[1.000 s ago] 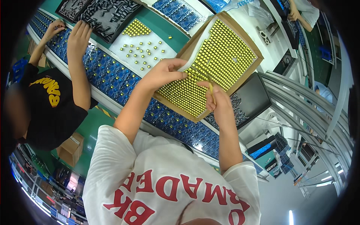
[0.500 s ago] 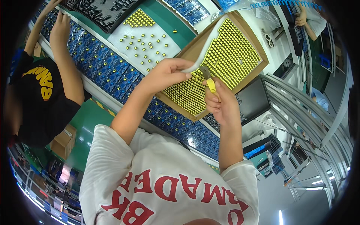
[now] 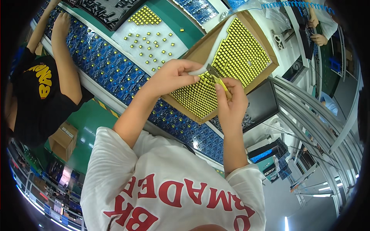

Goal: Assembling small electronic components onto a grid and processing circuit boards on a production line.

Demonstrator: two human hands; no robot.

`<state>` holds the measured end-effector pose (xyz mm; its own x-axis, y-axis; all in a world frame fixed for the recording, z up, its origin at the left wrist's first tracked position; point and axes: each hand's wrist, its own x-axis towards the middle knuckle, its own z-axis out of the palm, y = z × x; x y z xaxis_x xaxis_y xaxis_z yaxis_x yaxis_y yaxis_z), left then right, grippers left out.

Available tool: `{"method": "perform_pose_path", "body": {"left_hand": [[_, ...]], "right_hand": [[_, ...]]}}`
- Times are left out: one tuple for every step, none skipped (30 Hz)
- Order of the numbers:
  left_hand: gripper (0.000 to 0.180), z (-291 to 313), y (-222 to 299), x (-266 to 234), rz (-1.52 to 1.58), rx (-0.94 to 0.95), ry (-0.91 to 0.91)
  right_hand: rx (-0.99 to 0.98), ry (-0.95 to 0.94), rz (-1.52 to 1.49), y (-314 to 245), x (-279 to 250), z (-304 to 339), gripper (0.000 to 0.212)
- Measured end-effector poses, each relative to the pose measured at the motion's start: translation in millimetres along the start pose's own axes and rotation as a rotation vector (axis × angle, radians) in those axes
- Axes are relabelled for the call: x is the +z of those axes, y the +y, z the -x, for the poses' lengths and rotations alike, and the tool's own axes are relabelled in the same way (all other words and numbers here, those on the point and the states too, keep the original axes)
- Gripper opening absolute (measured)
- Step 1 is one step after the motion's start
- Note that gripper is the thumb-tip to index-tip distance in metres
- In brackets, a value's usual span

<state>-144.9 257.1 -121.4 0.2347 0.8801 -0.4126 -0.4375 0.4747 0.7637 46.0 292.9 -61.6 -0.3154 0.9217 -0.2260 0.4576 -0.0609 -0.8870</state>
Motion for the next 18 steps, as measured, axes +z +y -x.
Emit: {"method": "perform_pose_path", "body": {"left_hand": [[0.038, -0.3, -1.3, 0.7, 0.001, -0.001, 0.000], [0.037, -0.7, -2.8, 1.5, 0.014, 0.014, 0.015], [0.036, -1.1, -3.1, 2.8, 0.028, 0.029, 0.031], [0.035, -1.3, -3.1, 3.7, 0.041, 0.044, 0.046], [0.035, -1.0, -2.9, 4.0, 0.041, 0.043, 0.046], [0.035, -0.2, -1.2, 4.4, 0.034, 0.020, 0.061], [0.035, 0.4, 2.0, 5.3, 0.027, -0.004, 0.074], [0.035, 0.5, 3.2, 5.8, 0.020, -0.028, 0.088], [0.035, 0.2, 2.6, 5.8, 0.020, -0.029, 0.088], [0.035, -0.2, 1.9, 5.8, 0.016, -0.033, 0.091], [0.035, -0.6, 1.2, 5.6, 0.013, -0.037, 0.094], [0.035, -0.7, 0.9, 5.6, 0.009, -0.040, 0.097], [0.035, -0.6, 0.9, 5.7, 0.009, -0.042, 0.097], [0.035, -0.3, 1.3, 5.9, 0.015, -0.043, 0.099], [0.035, 0.0, 1.6, 6.2, 0.022, -0.044, 0.101], [0.035, 0.2, 1.6, 6.5, 0.028, -0.045, 0.102], [0.035, 0.0, 0.6, 7.1, 0.027, -0.046, 0.101], [0.032, -0.4, -1.7, 7.8, 0.018, -0.029, 0.116]], "right_hand": [[-0.046, 0.013, 0.099, -1.9, -0.7, -0.6, 0.013], [-0.092, 0.026, 0.198, -4.4, -1.3, -1.7, 0.012], [-0.138, 0.038, 0.298, -6.2, -1.6, -2.4, 0.011], [-0.137, 0.038, 0.298, -7.3, -1.2, -2.9, 0.011], [-0.160, 0.050, 0.304, -8.4, 0.0, -3.5, 0.010], [-0.183, 0.062, 0.311, -9.2, 1.3, -4.2, 0.008], [-0.206, 0.075, 0.318, -9.1, 1.9, -4.6, 0.007], [-0.204, 0.076, 0.318, -8.5, 2.0, -5.3, 0.007], [-0.219, 0.073, 0.337, -7.7, 2.0, -6.2, 0.007], [-0.234, 0.071, 0.356, -6.8, 1.8, -6.9, 0.008], [-0.249, 0.068, 0.375, -6.2, 1.6, -7.3, 0.009], [-0.248, 0.068, 0.375, -6.3, 1.4, -7.4, 0.009], [-0.252, 0.061, 0.374, -6.5, 1.1, -7.6, 0.009], [-0.256, 0.054, 0.374, -6.7, 1.0, -7.7, 0.009], [-0.260, 0.047, 0.373, -6.6, 0.9, -7.7, 0.009], [-0.258, 0.047, 0.372, -5.8, 1.2, -7.8, 0.009], [-0.273, 0.044, 0.367, -5.0, 1.4, -8.1, 0.009], [-0.289, 0.041, 0.363, -4.3, 1.6, -8.4, 0.009]]}}
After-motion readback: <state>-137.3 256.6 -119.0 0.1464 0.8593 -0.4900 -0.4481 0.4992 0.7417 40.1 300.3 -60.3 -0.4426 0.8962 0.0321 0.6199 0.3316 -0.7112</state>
